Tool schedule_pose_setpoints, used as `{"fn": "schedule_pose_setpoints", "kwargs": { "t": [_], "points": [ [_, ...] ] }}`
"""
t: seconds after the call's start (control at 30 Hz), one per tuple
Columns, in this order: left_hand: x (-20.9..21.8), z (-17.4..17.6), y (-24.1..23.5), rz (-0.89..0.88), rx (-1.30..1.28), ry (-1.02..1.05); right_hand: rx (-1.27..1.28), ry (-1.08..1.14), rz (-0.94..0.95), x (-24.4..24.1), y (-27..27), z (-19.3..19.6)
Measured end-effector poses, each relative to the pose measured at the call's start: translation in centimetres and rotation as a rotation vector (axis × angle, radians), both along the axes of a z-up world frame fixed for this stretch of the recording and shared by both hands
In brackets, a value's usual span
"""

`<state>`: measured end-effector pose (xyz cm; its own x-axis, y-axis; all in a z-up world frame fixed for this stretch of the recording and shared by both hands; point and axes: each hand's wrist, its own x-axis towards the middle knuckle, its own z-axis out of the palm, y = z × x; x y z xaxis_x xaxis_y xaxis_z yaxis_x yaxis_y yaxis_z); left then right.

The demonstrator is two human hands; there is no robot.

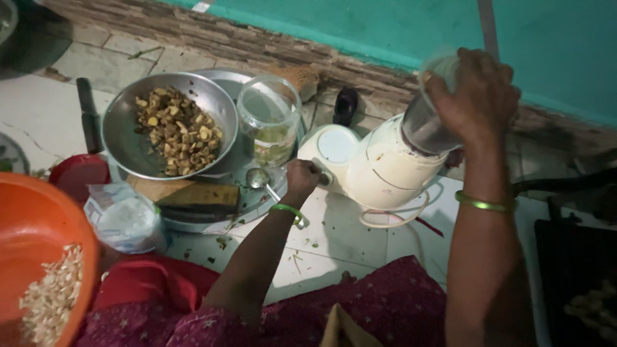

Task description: The person sits on the floor and uses a blender to grind green ingredients into a paste. They add chopped vegetables and herbs to the blender jar, secure the lid, and operate the machine. The person then transfers the blended paste into a glass jar and adds more ingredients for further blending.

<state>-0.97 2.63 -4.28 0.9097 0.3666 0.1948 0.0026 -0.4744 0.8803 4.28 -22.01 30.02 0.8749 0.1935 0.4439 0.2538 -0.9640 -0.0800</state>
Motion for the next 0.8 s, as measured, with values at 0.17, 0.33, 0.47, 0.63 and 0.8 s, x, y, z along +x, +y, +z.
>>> {"fn": "schedule_pose_setpoints", "kwargs": {
  "t": [0.17,0.33,0.47,0.63,0.8],
  "points": [
    [-1.1,2.9,-0.1,-0.068,0.139,0.101,-0.008,-0.020,-0.023,-0.6,0.6,0.3],
    [-2.3,8.3,-1.1,-0.119,0.231,0.157,-0.021,-0.022,-0.021,-0.8,0.8,0.6],
    [-4.0,10.8,-2.3,-0.171,0.190,-0.031,-0.045,0.048,-0.051,-1.1,0.9,1.2],
    [-8.8,10.5,-2.6,-0.309,0.255,0.015,-0.006,0.246,0.033,-0.2,0.2,1.8],
    [-14.5,9.3,-0.6,-0.387,0.176,0.161,-0.023,0.418,0.022,1.1,-0.2,2.2]
  ]
}}
